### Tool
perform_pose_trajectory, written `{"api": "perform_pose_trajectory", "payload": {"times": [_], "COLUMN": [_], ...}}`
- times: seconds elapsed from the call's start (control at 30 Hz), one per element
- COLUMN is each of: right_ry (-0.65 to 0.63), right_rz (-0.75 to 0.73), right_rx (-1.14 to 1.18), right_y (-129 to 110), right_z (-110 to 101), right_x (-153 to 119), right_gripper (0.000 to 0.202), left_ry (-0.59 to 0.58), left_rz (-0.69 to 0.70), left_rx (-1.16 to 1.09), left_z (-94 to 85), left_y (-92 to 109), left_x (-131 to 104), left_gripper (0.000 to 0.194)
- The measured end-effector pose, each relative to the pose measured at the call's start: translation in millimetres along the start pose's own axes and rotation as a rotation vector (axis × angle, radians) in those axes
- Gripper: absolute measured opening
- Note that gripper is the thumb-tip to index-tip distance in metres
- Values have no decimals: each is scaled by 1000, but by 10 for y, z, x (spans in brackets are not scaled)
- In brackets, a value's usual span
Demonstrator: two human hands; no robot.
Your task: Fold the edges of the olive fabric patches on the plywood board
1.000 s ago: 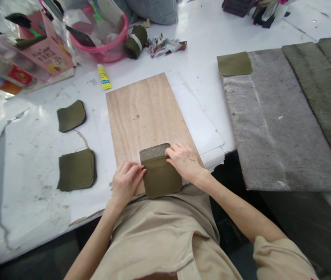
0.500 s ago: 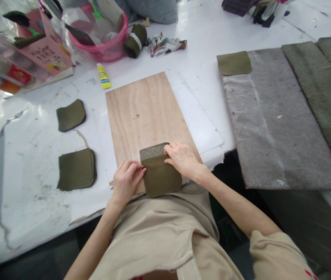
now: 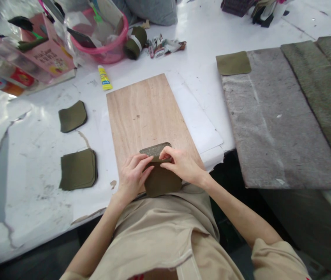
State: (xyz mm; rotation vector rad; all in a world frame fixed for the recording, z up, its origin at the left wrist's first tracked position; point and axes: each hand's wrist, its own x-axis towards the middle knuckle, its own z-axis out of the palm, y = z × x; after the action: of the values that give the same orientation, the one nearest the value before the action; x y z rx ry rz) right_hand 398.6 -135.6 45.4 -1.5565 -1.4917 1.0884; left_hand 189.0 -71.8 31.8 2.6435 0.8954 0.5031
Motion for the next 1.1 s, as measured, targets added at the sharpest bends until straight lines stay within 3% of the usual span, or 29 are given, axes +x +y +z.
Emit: {"api": "perform_pose_trajectory", "payload": {"times": [0.17,0.5,0.67,0.83,0.93,1.1], "right_ry": [100,202,212,210,191,213], "right_rz": [112,171,143,108,114,131], "right_rx": [359,447,428,430,449,372], "right_y": [85,267,219,166,163,224], "right_z": [56,150,158,201,218,243], "right_x": [-9,26,30,33,30,14], "right_gripper": [22,23,20,22,26,23], "left_ry": [-90,-120,-79,-68,-62,-76], "left_rz": [-21,-145,-110,-49,-142,-412], "left_rx": [-131,-198,-170,-194,-376,-685], "left_z": [15,-125,-152,-37,6,-32], "left_y": [-55,-324,-197,35,63,-37], "left_x": [119,-25,78,255,273,173], "left_gripper": [23,23,21,23,24,27]}}
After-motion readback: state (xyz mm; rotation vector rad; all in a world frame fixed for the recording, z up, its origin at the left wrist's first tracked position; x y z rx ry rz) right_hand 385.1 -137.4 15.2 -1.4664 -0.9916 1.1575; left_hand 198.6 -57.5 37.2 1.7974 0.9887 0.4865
